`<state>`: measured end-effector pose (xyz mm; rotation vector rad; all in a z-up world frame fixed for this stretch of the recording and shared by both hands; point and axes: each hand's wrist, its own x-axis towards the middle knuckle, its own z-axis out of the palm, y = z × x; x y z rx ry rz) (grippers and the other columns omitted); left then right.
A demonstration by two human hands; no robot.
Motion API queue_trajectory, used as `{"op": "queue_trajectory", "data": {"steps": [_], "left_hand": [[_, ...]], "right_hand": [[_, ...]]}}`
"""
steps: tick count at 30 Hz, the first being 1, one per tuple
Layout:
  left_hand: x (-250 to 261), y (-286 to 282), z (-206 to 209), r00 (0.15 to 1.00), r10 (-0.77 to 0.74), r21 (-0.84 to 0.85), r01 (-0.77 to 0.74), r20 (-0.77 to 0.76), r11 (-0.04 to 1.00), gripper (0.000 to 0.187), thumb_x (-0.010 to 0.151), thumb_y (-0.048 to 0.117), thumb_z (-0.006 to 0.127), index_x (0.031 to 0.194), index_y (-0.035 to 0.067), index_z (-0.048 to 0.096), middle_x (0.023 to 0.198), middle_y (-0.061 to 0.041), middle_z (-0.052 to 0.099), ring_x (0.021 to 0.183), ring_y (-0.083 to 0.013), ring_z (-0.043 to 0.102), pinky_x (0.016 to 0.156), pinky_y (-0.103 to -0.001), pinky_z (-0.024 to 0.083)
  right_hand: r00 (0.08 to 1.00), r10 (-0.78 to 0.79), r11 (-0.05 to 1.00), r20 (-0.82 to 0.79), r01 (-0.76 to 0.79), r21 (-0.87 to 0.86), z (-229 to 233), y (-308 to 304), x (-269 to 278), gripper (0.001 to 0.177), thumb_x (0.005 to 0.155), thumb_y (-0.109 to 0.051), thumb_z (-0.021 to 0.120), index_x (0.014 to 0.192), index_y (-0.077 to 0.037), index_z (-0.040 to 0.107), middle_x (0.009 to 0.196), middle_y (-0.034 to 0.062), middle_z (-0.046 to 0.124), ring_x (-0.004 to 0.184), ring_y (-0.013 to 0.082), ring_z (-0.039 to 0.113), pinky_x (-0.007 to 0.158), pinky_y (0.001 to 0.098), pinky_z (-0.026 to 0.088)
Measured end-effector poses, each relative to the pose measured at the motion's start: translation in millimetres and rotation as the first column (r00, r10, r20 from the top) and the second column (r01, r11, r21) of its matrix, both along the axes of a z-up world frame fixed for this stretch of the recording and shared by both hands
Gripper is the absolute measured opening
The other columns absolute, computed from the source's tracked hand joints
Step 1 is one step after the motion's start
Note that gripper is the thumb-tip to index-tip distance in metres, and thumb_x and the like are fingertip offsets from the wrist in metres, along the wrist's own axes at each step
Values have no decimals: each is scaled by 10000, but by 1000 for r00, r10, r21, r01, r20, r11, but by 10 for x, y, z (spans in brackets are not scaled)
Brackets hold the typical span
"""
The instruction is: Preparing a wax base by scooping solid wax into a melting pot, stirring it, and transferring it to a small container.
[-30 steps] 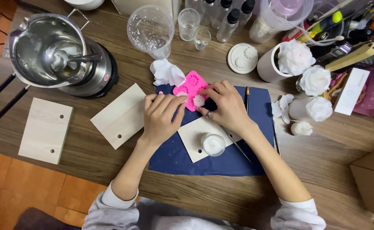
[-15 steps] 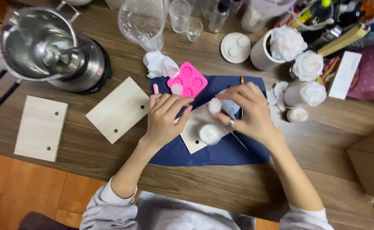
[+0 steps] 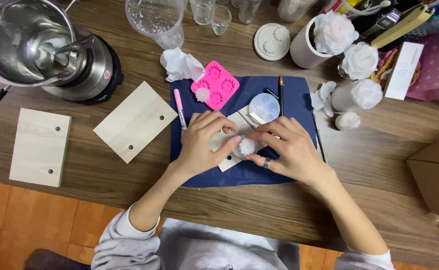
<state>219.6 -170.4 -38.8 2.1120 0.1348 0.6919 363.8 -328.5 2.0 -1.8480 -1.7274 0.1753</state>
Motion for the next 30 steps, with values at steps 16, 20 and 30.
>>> {"op": "queue_trajectory", "data": {"steps": [16,20,30], "left_hand": [[11,-101,19,996,-56,-42,53,-64,998,137,740,196,671,842,136,604,772,2,497,749,-196,520,749,-346,352],[13,-101,10,995,-57,-38,54,-84,998,139,737,202,662,851,141,611,771,5,488,754,-193,512,755,-344,352],[22,-111,5,989,-75,-50,69,-124,996,137,735,183,661,853,127,622,770,-10,483,758,-205,511,763,-355,355]], "right_hand": [[995,14,999,99,-11,-37,50,21,5,218,763,-280,747,897,-115,695,874,38,643,752,196,560,585,290,367],[994,28,998,101,-23,-57,59,26,4,222,776,-301,732,889,-115,692,860,44,638,753,201,561,597,292,371],[991,43,995,130,-30,-95,85,26,26,228,777,-313,726,881,-115,685,856,42,629,762,196,559,623,290,379]]}}
